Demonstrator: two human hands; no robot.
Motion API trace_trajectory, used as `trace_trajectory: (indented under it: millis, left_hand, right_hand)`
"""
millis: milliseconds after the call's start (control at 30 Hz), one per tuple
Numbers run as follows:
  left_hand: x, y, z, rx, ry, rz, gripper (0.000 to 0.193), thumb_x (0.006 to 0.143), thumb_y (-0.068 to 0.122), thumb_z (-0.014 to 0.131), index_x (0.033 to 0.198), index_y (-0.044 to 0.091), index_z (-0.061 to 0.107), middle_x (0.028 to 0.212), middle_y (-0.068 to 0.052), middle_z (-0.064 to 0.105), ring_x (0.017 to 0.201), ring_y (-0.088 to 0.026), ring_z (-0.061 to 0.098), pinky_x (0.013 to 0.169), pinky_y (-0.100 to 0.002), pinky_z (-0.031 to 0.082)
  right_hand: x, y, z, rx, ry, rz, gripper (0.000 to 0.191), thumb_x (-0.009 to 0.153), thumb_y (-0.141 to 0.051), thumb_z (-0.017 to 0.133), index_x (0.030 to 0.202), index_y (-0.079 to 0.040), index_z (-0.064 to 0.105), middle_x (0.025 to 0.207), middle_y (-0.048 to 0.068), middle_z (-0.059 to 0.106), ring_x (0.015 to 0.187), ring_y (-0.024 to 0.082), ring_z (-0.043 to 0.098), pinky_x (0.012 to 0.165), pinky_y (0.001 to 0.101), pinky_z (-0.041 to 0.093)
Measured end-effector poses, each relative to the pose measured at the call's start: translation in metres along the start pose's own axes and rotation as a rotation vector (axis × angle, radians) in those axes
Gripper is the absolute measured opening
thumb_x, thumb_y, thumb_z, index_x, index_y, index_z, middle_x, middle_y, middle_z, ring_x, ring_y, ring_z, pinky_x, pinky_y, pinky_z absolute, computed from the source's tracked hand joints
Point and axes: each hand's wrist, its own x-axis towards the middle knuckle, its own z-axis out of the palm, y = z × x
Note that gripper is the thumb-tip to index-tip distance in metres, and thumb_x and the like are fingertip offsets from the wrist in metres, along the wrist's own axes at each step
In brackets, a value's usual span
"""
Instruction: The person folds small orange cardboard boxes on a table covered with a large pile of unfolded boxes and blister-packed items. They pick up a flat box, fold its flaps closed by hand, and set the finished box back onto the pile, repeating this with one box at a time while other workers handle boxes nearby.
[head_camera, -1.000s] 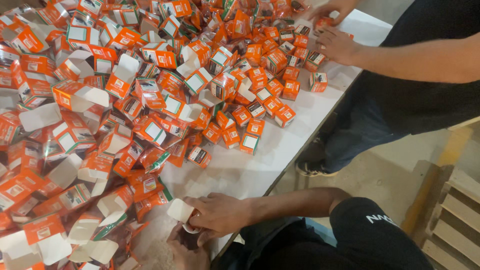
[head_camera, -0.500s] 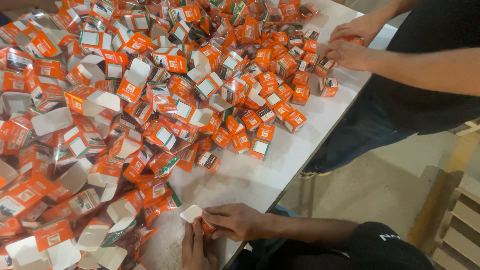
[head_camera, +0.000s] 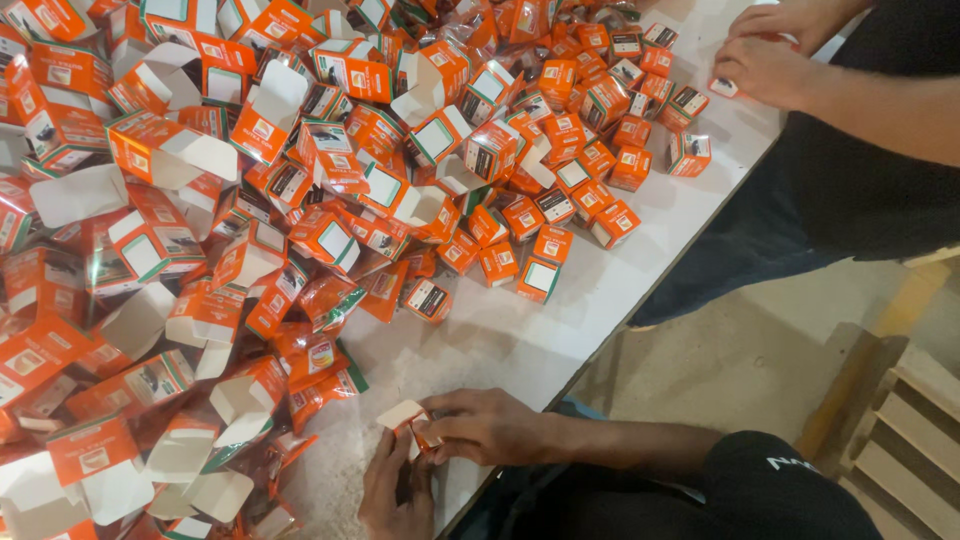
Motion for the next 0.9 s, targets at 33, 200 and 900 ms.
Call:
trace_trajectory:
  millis: [33, 200, 900]
  left_hand:
    - [0.002, 0.002, -0.002, 0.057, -0.022, 0.073, 0.044, 0.079, 0.000, 0.079, 0.122, 0.004, 0.072, 0.135, -0.022, 0.066, 0.112, -0.025, 0.072, 0.087, -0.034, 0.060]
    - [0.014, 0.019, -0.014, 0.266, -0.107, 0.251, 0.050, 0.079, -0.006, 0.074, 0.128, 0.005, 0.070, 0.139, -0.023, 0.064, 0.119, -0.034, 0.070, 0.097, -0.037, 0.059]
    - [0.013, 0.041, -0.018, -0.037, -0.024, 0.221, 0.032, 0.078, -0.007, 0.076, 0.102, 0.003, 0.057, 0.123, -0.014, 0.072, 0.127, -0.034, 0.067, 0.103, -0.039, 0.057]
  right_hand:
    - [0.002, -0.002, -0.001, -0.033, -0.008, 0.001, 0.046, 0.091, -0.028, 0.082, 0.132, -0.015, 0.067, 0.133, 0.013, 0.065, 0.114, 0.032, 0.070, 0.092, 0.0409, 0.059]
    - [0.012, -0.013, -0.011, -0.057, -0.042, -0.024, 0.038, 0.092, -0.025, 0.081, 0.127, -0.017, 0.069, 0.134, 0.013, 0.062, 0.114, 0.033, 0.068, 0.092, 0.0420, 0.058]
    - [0.011, -0.005, -0.026, 0.225, -0.092, -0.059, 0.025, 0.089, -0.021, 0.081, 0.104, -0.009, 0.065, 0.121, 0.007, 0.069, 0.115, 0.030, 0.069, 0.095, 0.0405, 0.057]
